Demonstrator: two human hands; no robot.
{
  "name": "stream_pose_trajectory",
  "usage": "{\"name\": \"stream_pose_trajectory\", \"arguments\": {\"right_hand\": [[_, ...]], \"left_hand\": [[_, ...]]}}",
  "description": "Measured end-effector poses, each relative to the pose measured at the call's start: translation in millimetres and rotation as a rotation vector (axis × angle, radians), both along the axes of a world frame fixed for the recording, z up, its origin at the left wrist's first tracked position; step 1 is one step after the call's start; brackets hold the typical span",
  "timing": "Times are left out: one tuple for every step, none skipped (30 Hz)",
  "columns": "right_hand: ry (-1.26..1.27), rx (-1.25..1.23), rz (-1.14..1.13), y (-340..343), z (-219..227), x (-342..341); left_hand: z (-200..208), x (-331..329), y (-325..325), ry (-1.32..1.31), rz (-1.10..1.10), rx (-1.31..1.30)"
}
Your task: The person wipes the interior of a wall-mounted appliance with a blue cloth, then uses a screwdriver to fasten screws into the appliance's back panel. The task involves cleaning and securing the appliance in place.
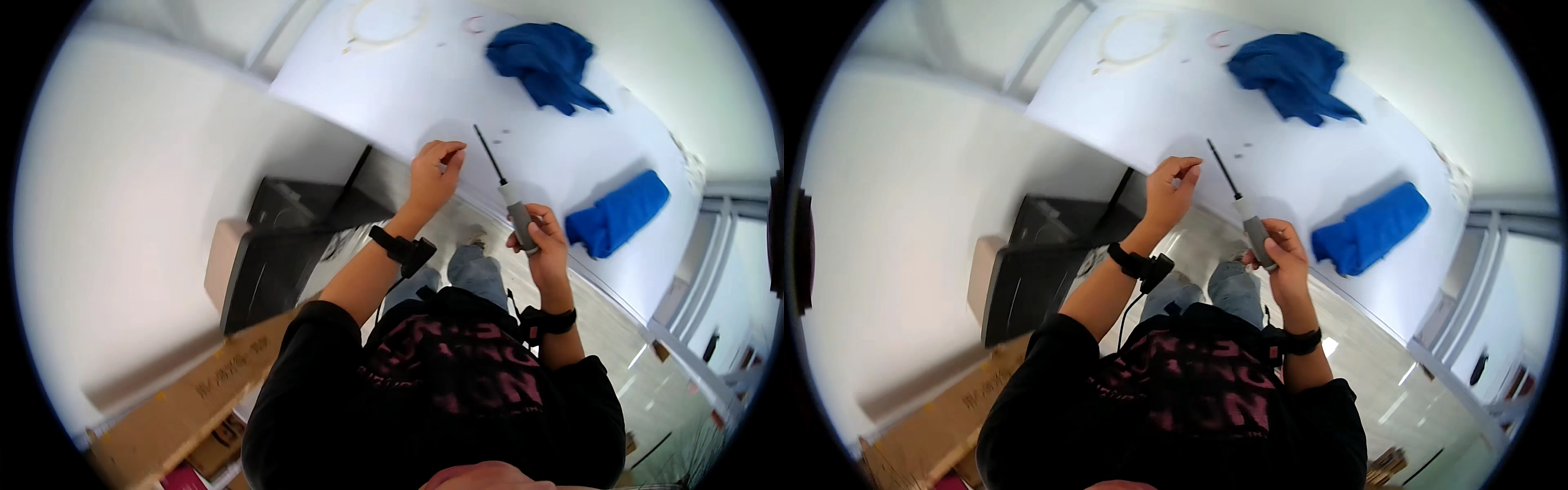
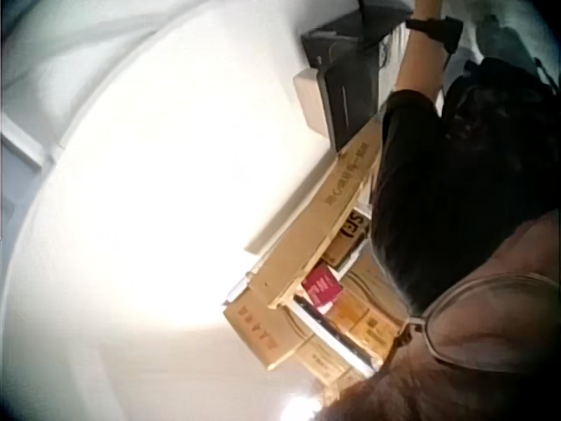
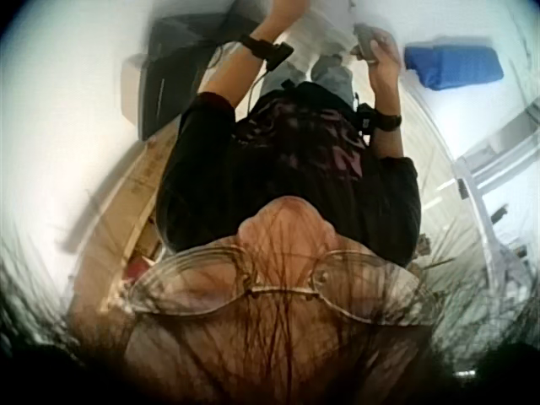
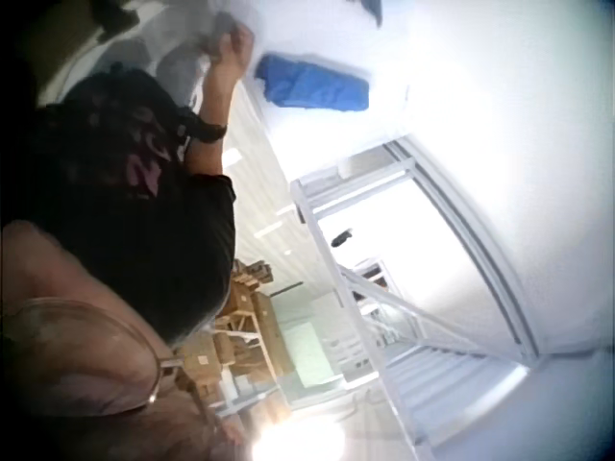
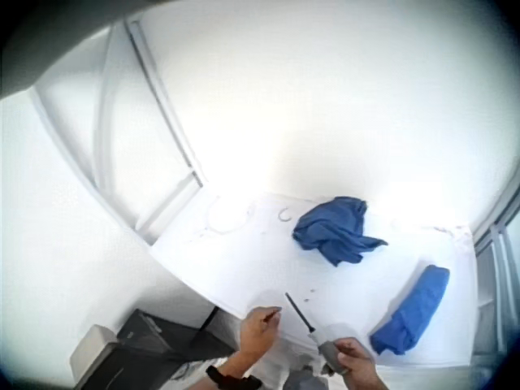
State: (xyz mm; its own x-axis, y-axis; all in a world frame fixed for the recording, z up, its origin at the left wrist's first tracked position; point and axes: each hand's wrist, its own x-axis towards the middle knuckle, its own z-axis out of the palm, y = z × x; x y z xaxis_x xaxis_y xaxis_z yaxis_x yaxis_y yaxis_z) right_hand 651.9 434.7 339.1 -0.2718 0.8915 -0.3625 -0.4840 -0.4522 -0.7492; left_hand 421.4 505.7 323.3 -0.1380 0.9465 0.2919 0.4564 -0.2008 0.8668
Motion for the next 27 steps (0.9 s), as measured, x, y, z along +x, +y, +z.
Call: {"name": "stream_pose_trajectory", "arguments": {"right_hand": [[-0.001, -0.014, 0.022, 1, 2, -9], [0.018, -0.002, 0.069, 1, 1, -20], [0.032, 0.011, 0.107, 1, 1, -32], [0.032, 0.004, 0.142, -1, 1, -46], [0.031, -0.004, 0.196, -3, -2, -61], [0.030, -0.011, 0.244, -7, -5, -77], [0.025, -0.023, 0.287, -10, -6, -90], [0.035, -0.017, 0.340, -16, -13, -105], [0.008, -0.032, 0.338, -27, -18, -121], [-0.003, -0.060, 0.360, -37, -21, -134], [-0.014, -0.088, 0.376, -47, -23, -145], [-0.012, -0.095, 0.394, -56, -29, -157], [-0.012, -0.107, 0.412, -68, -37, -167], [-0.012, -0.120, 0.427, -79, -44, -177], [0.003, -0.154, 0.420, -90, -49, -187], [0.022, -0.189, 0.415, -102, -52, -197], [0.041, -0.224, 0.409, -113, -56, -207], [0.055, -0.235, 0.413, -124, -62, -216], [0.061, -0.235, 0.411, -134, -68, -224], [0.067, -0.235, 0.408, -144, -73, -232], [0.073, -0.234, 0.406, -153, -78, -239], [0.073, -0.218, 0.407, -158, -76, -245], [0.081, -0.233, 0.398, -163, -75, -250], [0.090, -0.247, 0.390, -168, -73, -255], [0.095, -0.249, 0.384, -171, -73, -259], [0.102, -0.257, 0.373, -173, -74, -262], [0.110, -0.264, 0.364, -174, -75, -265]], "left_hand": [[1, -12, -15, -0.107, 0.019, -0.067], [2, -24, -28, -0.212, 0.041, -0.126], [2, -39, -39, -0.324, 0.056, -0.179], [-9, -60, -51, -0.466, 0.003, -0.292], [-12, -77, -63, -0.549, 0.011, -0.330], [-13, -94, -77, -0.632, 0.013, -0.367], [-13, -108, -92, -0.719, 0.009, -0.407], [-11, -121, -107, -0.764, 0.046, -0.479], [-13, -133, -122, -0.846, 0.057, -0.486], [-19, -146, -138, -0.930, 0.071, -0.496], [-25, -158, -152, -1.012, 0.081, -0.508], [-29, -171, -165, -1.053, 0.114, -0.524], [-31, -181, -177, -1.064, 0.116, -0.517], [-31, -189, -187, -1.073, 0.115, -0.513], [-34, -198, -197, -1.083, 0.113, -0.509], [-41, -206, -207, -1.088, 0.123, -0.507], [-48, -214, -216, -1.055, 0.145, -0.515], [-54, -222, -224, -1.022, 0.166, -0.523], [-58, -227, -229, -0.988, 0.184, -0.525], [-61, -231, -232, -0.961, 0.250, -0.558], [-66, -236, -237, -0.951, 0.262, -0.548], [-65, -242, -239, -0.938, 0.274, -0.542], [-65, -246, -241, -0.925, 0.287, -0.535], [-65, -247, -242, -0.948, 0.315, -0.534], [-66, -249, -242, -0.959, 0.316, -0.528], [-66, -251, -243, -0.971, 0.317, -0.522], [-67, -252, -243, -0.983, 0.321, -0.515]]}}
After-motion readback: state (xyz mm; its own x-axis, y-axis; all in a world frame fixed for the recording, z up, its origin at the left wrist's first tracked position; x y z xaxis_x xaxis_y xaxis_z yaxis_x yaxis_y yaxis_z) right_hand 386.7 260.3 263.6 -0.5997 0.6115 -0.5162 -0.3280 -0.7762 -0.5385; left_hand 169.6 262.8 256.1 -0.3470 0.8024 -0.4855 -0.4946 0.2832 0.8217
